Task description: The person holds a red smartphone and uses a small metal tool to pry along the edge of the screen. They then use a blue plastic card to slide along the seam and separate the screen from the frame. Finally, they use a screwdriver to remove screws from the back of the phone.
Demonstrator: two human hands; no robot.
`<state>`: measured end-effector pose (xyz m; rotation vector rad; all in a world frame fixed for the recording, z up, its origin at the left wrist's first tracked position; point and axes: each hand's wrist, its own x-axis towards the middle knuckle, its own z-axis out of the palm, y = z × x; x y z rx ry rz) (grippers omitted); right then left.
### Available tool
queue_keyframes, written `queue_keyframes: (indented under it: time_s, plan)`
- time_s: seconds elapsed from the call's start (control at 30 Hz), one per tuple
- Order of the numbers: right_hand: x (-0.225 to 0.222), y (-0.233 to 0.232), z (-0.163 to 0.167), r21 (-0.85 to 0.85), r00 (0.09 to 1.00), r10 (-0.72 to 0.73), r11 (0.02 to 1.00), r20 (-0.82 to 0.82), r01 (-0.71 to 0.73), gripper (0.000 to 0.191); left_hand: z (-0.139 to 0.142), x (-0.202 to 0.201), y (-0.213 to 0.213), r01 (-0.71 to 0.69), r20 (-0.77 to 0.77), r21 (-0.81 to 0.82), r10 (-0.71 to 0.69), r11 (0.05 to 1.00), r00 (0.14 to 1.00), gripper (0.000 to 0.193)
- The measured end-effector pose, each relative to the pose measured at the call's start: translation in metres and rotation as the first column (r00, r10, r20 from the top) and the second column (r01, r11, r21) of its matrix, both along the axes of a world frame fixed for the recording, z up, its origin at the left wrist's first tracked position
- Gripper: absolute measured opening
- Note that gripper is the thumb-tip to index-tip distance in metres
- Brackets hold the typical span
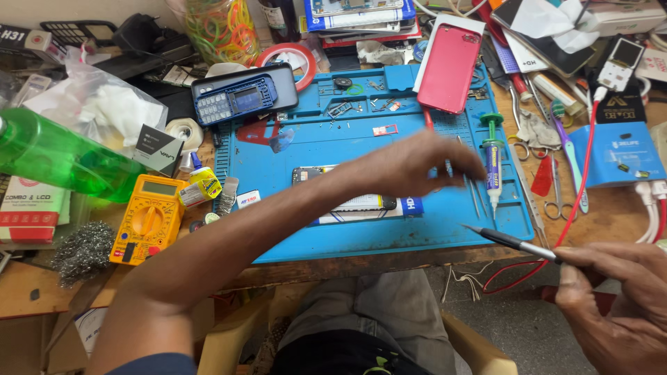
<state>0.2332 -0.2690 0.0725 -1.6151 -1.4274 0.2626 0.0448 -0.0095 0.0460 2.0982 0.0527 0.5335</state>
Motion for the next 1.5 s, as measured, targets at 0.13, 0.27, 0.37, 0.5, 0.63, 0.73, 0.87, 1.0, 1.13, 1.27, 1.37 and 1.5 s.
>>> queue_keyframes:
  time_s: [0.13, 0.27, 0.37, 0.5, 0.63, 0.73, 0.87, 1.0, 1.13, 1.27, 1.37, 1.5]
  plan:
    - [-0.017, 0.024, 0.013, 0.044, 0.988, 0.001, 0.999, 0.157, -0.008, 0.022, 0.003, -0.028, -0.051, -0.059, -0.110, 0.024, 0.061, 0.998, 0.992, 0.020]
    - [-0.042, 0.066, 0.014, 0.095, 0.997, -0.074, 0.993, 0.004, 0.073, 0.019, 0.006, -0.047, -0.063, -0.203, 0.044, -0.169, 0.213, 0.965, 0.976, 0.024]
    - [-0.055, 0.093, 0.007, 0.190, 0.989, -0.125, 0.976, 0.077, 0.108, 0.016, 0.006, -0.056, -0.058, -0.203, 0.053, -0.137, 0.212, 0.970, 0.976, 0.037]
    - [-0.059, 0.095, -0.005, 0.367, 0.970, 0.028, 0.923, 0.240, -0.117, 0.013, 0.005, -0.054, -0.060, -0.245, 0.018, -0.160, 0.251, 0.956, 0.968, 0.030]
    - [-0.066, 0.085, -0.031, 0.267, 0.954, 0.120, 0.944, 0.276, -0.196, 0.047, 0.012, -0.066, -0.049, -0.251, -0.054, -0.005, 0.251, 0.968, 0.967, 0.034]
    - [-0.069, 0.081, -0.050, 0.141, 0.973, 0.182, 0.969, 0.141, -0.201, 0.076, 0.019, -0.104, -0.022, -0.324, -0.108, 0.439, 0.407, 0.838, 0.907, 0.055]
    - [-0.064, 0.083, -0.060, 0.194, 0.963, 0.246, 0.955, -0.112, -0.222, 0.089, 0.007, -0.121, -0.019, -0.342, -0.271, 0.438, 0.485, 0.831, 0.831, 0.067]
    - [-0.068, 0.100, -0.063, 0.238, 0.953, 0.276, 0.941, -0.124, -0.242, 0.090, -0.006, -0.113, -0.027, -0.383, -0.238, 0.423, 0.509, 0.821, 0.827, 0.052]
    - [-0.075, 0.113, -0.064, 0.236, 0.960, 0.278, 0.935, -0.017, -0.266, 0.091, -0.009, -0.111, -0.026, -0.400, -0.205, 0.405, 0.508, 0.822, 0.836, 0.047]
    - [-0.079, 0.114, -0.061, 0.213, 0.952, 0.306, 0.930, 0.009, -0.301, 0.090, -0.012, -0.111, -0.029, -0.425, -0.180, 0.414, 0.530, 0.805, 0.829, 0.048]
    - [-0.080, 0.116, -0.060, 0.232, 0.941, 0.337, 0.915, 0.014, -0.331, 0.091, -0.015, -0.111, -0.030, -0.431, -0.158, 0.425, 0.534, 0.796, 0.830, 0.047]
    - [-0.081, 0.118, -0.059, 0.211, 0.937, 0.345, 0.913, 0.057, -0.349, 0.088, -0.015, -0.111, -0.030, -0.434, -0.160, 0.421, 0.536, 0.796, 0.829, 0.047]
